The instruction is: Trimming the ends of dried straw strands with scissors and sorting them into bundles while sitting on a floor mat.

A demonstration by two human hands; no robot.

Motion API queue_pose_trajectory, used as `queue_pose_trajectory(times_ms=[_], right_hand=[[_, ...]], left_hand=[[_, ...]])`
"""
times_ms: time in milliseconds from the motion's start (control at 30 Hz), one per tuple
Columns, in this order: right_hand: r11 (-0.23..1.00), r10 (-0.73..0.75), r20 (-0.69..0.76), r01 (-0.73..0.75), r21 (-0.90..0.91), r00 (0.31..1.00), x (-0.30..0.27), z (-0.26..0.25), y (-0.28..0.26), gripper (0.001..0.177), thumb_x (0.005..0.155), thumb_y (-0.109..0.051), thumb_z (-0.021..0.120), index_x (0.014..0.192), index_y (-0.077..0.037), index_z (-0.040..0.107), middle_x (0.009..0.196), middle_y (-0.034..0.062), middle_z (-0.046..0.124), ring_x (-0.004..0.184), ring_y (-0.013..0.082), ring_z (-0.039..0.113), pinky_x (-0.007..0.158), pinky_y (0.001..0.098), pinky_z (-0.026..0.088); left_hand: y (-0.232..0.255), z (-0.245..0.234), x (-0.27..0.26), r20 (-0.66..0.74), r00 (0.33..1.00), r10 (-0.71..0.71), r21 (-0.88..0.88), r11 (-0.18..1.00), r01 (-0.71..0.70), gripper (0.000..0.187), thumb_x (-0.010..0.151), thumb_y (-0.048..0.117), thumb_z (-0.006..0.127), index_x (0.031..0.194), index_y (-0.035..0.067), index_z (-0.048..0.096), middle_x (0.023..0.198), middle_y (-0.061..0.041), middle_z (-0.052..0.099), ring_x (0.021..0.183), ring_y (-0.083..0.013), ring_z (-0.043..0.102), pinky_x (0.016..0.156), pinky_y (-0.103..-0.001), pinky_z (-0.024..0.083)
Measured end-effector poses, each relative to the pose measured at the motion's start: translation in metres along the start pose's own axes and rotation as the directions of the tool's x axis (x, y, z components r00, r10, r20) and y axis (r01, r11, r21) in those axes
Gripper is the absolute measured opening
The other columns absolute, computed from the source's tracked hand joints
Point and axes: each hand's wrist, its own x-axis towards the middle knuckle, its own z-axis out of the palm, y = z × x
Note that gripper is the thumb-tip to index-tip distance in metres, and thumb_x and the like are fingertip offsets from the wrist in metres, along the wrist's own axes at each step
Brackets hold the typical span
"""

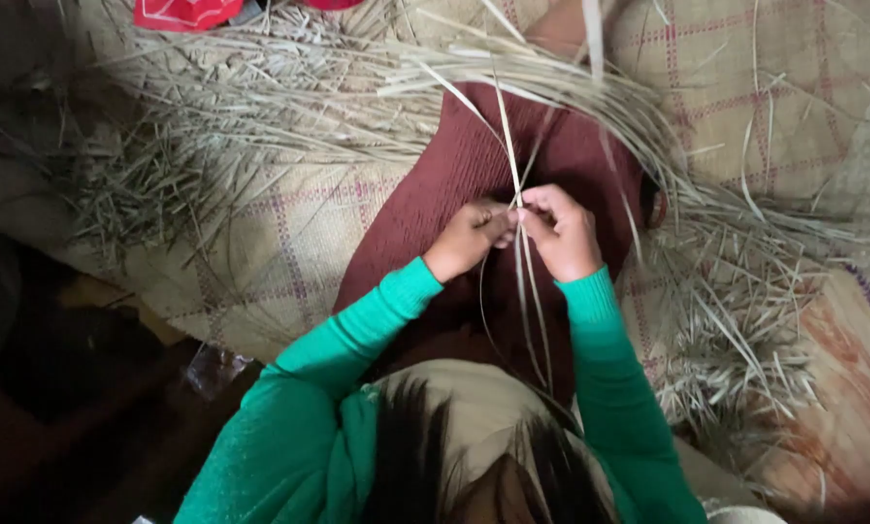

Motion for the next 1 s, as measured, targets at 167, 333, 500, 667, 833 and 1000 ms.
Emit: queue_pose_trajectory(times_ms=[167,333,500,667,833,1000], right_hand=[[0.997,-0.011,0.0,0.011,0.075,1.0,0.0,-0.003,-0.011,0.016,0.077,0.002,0.062,0.092,-0.003,0.061,0.073,0.0117,0.062,0.054,0.0147,0.057,0.048,0.027,0.05],[0.989,0.005,0.067,-0.015,0.15,0.998,0.008,-0.008,0.005,0.017,0.074,-0.001,0.066,0.089,-0.003,0.061,0.072,0.0095,0.063,0.051,0.0102,0.055,0.049,0.022,0.046],[0.997,-0.081,0.019,0.081,-0.002,0.997,0.006,-0.011,-0.012,0.01,0.073,-0.003,0.067,0.082,-0.006,0.064,0.072,0.009,0.063,0.062,0.0195,0.059,0.058,0.0288,0.047],[0.949,-0.235,-0.094,0.207,-0.238,0.967,-0.002,-0.016,-0.029,0.01,0.072,-0.01,0.07,0.079,-0.011,0.064,0.073,0.0046,0.061,0.075,0.0251,0.06,0.072,0.0351,0.048],[0.991,-0.131,0.041,0.132,-0.015,0.991,-0.005,-0.016,-0.044,0.011,0.071,-0.005,0.066,0.08,-0.009,0.06,0.074,0.0072,0.064,0.076,0.0244,0.062,0.071,0.0355,0.049],[0.988,-0.113,0.126,0.097,0.124,0.986,-0.006,-0.021,-0.022,0.009,0.074,-0.006,0.065,0.081,-0.01,0.06,0.072,0.0066,0.064,0.073,0.0201,0.062,0.067,0.0336,0.049]], left_hand=[[0.033,-0.002,-0.011,-0.012,0.936,0.351,0.308,0.892,-0.33,0.017,0.076,0.009,0.065,0.092,0.009,0.067,0.072,-0.013,0.059,0.074,-0.0241,0.06,0.071,-0.035,0.048],[0.034,0.004,-0.001,-0.192,0.973,0.125,-0.191,0.968,-0.162,0.021,0.068,0.006,0.073,0.083,-0.005,0.063,0.068,-0.012,0.058,0.054,-0.0121,0.057,0.04,-0.02,0.054],[0.043,0.0,-0.002,-0.253,0.966,0.053,-0.228,0.967,-0.113,0.026,0.066,0.008,0.075,0.082,-0.006,0.059,0.071,-0.015,0.061,0.054,-0.0151,0.061,0.042,-0.025,0.057],[0.056,0.006,-0.008,-0.262,0.959,0.104,-0.106,0.985,-0.136,0.031,0.064,0.01,0.079,0.081,-0.004,0.057,0.068,-0.011,0.055,0.055,-0.0154,0.06,0.039,-0.022,0.054],[0.059,0.012,-0.012,-0.146,0.989,-0.001,-0.28,0.959,-0.04,0.022,0.074,0.004,0.066,0.093,-0.004,0.062,0.075,-0.016,0.063,0.064,-0.0206,0.065,0.054,-0.024,0.059],[0.059,0.015,-0.017,-0.065,0.996,-0.058,-0.335,0.942,0.033,0.023,0.071,0.0,0.067,0.093,-0.004,0.061,0.08,-0.011,0.061,0.067,-0.0174,0.065,0.059,-0.022,0.059]])
